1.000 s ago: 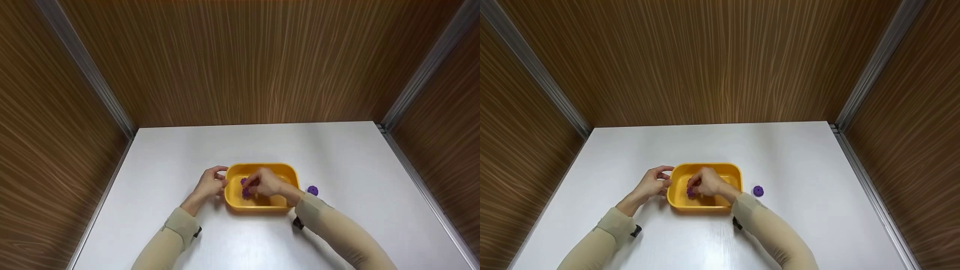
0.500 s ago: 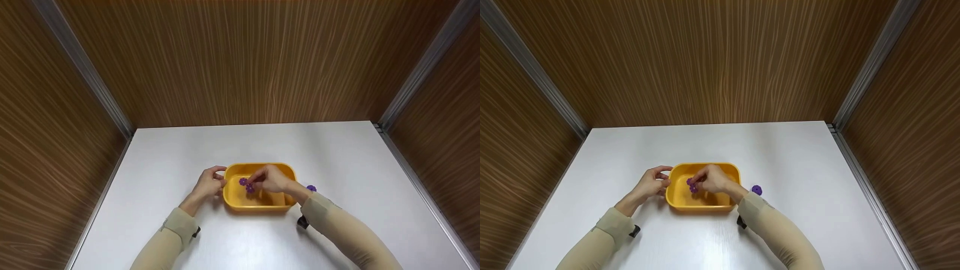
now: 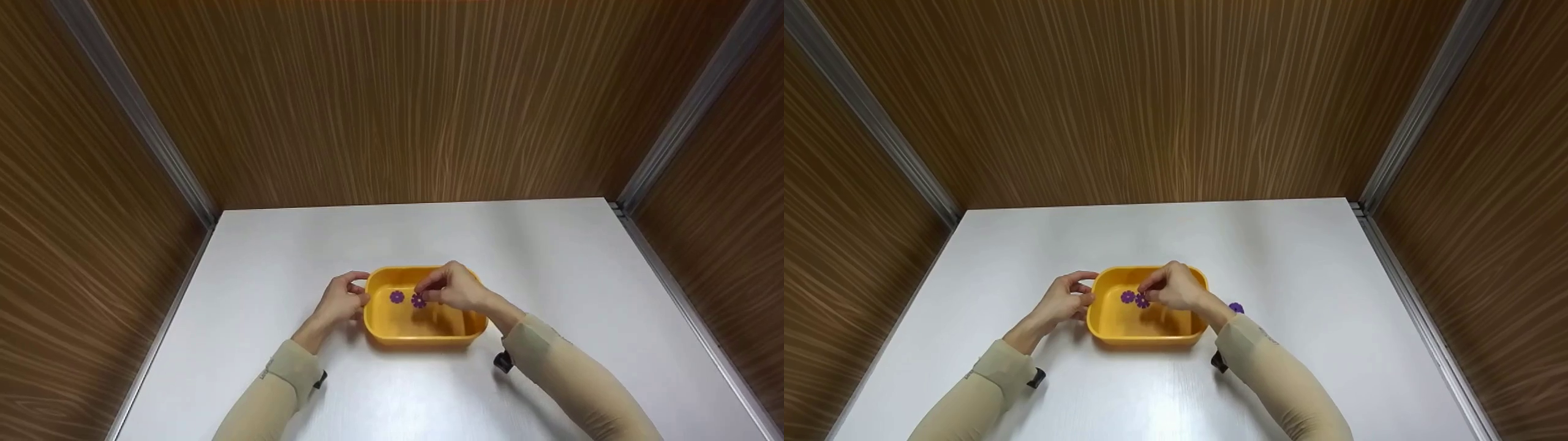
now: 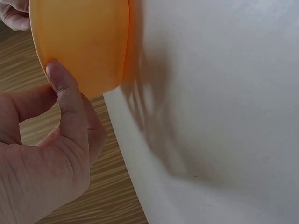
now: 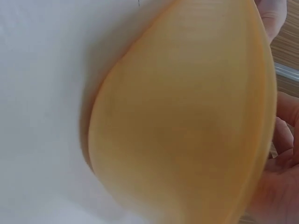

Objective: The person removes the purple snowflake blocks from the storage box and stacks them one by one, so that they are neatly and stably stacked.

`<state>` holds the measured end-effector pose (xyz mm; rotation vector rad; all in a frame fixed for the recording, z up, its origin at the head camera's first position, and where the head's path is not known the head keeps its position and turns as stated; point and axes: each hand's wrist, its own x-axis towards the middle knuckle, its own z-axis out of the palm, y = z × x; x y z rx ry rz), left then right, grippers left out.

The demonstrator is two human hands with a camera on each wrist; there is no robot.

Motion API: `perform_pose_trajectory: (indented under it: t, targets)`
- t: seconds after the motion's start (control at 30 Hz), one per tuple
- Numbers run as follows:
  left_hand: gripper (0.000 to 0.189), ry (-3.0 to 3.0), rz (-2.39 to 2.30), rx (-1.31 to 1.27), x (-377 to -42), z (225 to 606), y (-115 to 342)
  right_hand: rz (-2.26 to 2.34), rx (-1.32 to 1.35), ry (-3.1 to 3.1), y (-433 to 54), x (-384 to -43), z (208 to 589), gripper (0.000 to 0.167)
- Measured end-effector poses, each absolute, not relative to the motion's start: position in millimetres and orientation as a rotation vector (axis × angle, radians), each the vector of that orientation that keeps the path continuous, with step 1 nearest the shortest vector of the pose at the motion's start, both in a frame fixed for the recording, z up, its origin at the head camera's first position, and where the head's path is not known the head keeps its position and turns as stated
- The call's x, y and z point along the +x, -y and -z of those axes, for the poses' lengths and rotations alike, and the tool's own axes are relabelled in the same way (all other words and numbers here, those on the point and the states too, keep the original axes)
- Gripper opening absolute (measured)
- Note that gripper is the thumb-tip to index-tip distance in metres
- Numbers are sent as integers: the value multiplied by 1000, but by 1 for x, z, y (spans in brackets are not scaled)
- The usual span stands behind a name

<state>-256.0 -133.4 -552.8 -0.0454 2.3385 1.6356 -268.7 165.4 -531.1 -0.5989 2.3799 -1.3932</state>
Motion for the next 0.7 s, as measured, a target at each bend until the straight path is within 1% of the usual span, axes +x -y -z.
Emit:
perform_pose_trajectory:
  t: [0.23, 0.37, 0.47, 0.6, 0.7]
  targets:
    - [54, -2345, -1627, -48, -256, 552, 133, 1423, -572, -2387, -180, -268, 525, 18]
    - [53, -2346, -1624, -50, -255, 552, 132, 1416, -461, -2402, -190, -266, 523, 18]
    - [53, -2347, -1619, -57, -255, 552, 132, 1416, -427, -2409, -197, -265, 523, 19]
    - [54, -2349, -1617, -58, -255, 553, 132, 1439, -487, -2413, -207, -267, 523, 22]
    - [55, -2353, -1612, -60, -256, 553, 132, 1451, -484, -2415, -215, -267, 522, 23]
